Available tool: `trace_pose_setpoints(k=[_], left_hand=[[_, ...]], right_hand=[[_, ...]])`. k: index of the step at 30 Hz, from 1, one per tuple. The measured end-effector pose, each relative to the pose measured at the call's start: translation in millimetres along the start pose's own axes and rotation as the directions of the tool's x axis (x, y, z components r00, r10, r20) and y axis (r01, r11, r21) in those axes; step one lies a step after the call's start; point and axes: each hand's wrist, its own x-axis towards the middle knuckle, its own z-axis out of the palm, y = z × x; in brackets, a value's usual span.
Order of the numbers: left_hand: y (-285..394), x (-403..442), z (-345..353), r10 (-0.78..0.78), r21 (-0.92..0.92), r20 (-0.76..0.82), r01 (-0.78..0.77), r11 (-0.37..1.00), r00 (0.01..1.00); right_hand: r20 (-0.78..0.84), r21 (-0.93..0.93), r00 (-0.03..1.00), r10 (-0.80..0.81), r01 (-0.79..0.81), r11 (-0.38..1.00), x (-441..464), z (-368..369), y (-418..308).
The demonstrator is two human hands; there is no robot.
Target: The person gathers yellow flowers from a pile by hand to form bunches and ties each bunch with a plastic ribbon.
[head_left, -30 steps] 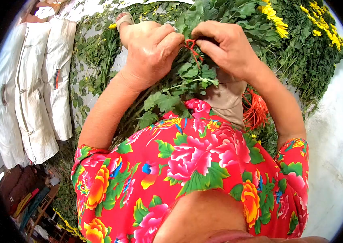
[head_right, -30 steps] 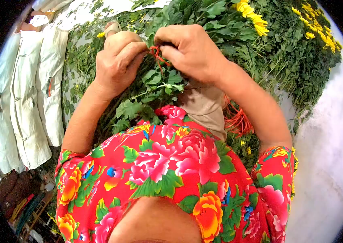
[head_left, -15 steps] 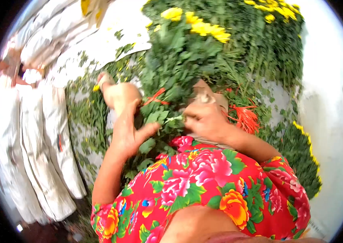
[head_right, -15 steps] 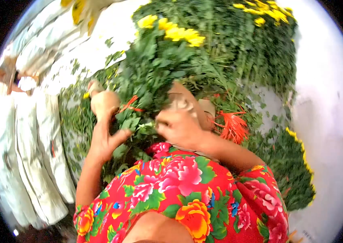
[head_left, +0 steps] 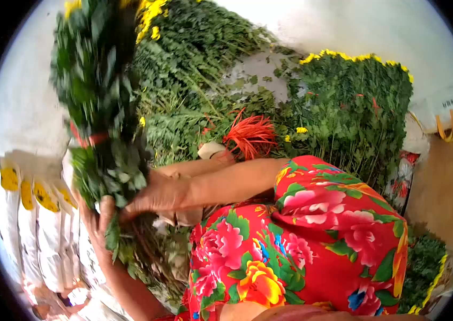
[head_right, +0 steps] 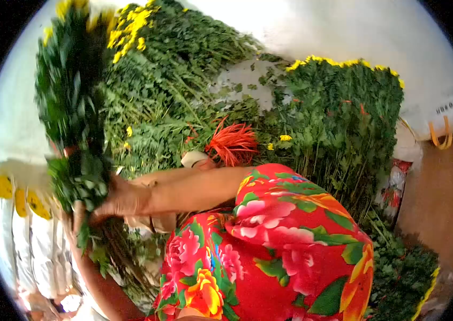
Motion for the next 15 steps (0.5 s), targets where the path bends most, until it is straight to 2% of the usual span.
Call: trace_pose_setpoints(k=[1, 2, 3, 4, 5, 6, 7, 8, 10, 11, 12, 13, 15], left_hand=[[-3.9, 18.8, 0.2, 0.223, 0.174, -0.034, -0.214, 0.961, 0.974], [28.6, 27.8, 6.4, 0.282, 0.133, 0.008, -0.281, 0.951, 0.959], [59.5, 32.6, 10.6, 0.338, 0.091, 0.045, -0.341, 0.936, 0.940], [0.8, 38.1, -6.5, 0.301, 0.015, 0.039, -0.302, 0.953, 0.953], [-13.3, 32.3, -11.0, 0.225, -0.040, 0.061, -0.223, 0.974, 0.972], [-27.5, 27.8, -16.6, 0.151, -0.062, 0.092, -0.145, 0.987, 0.984], [-44.5, 22.2, -23.2, 0.071, -0.082, 0.123, -0.062, 0.995, 0.990], [-71.3, 15.8, -29.5, -0.012, -0.110, 0.121, 0.025, 0.994, 0.993], [-116.3, 0.9, -45.0, -0.218, -0.169, 0.123, 0.236, 0.957, 0.968], [-131.3, -5.0, -50.9, -0.337, -0.194, 0.131, 0.357, 0.914, 0.932], [-147.5, -14.3, -54.2, -0.401, -0.220, 0.112, 0.416, 0.882, 0.909], [-164.6, -24.4, -56.8, -0.465, -0.244, 0.098, 0.475, 0.846, 0.880], [-201.8, -40.2, -55.6, -0.583, -0.334, 0.145, 0.595, 0.731, 0.799]], right_hand=[[-0.056, -0.255, 0.992, -0.115, 0.097, 0.962, -2.3, -4.8, -43.3], [-0.112, -0.529, 0.967, -0.230, 0.138, 0.837, -4.7, -9.6, -86.5], [-0.165, -0.741, 0.926, -0.339, 0.110, 0.663, -7.3, -14.3, -129.5], [-0.272, -0.888, 0.879, -0.391, -0.073, 0.453, -1.5, -22.3, -153.3], [-0.374, -0.925, 0.818, -0.437, -0.298, 0.235, 5.1, -28.1, -178.2], [-0.254, -0.949, 0.764, -0.593, -0.080, 0.303, 2.3, -64.6, -219.1], [-0.278, -0.949, 0.738, -0.615, -0.112, 0.294, -16.6, -71.2, -269.7], [-0.399, -0.916, 0.486, -0.778, -0.167, 0.365, -27.8, -63.2, -312.1], [-0.390, -0.859, 0.375, -0.841, -0.478, 0.185, -105.1, -64.2, -397.4], [-0.270, -0.823, 0.373, -0.888, -0.568, 0.011, -142.1, -70.5, -416.5], [-0.146, -0.738, 0.366, -0.919, -0.659, -0.145, -179.1, -76.6, -435.6], [-0.208, -0.780, 0.466, -0.860, -0.610, -0.142, -205.2, -58.9, -432.0], [-0.236, -0.687, 0.336, -0.912, -0.722, -0.088, -260.4, -82.7, -429.7]])
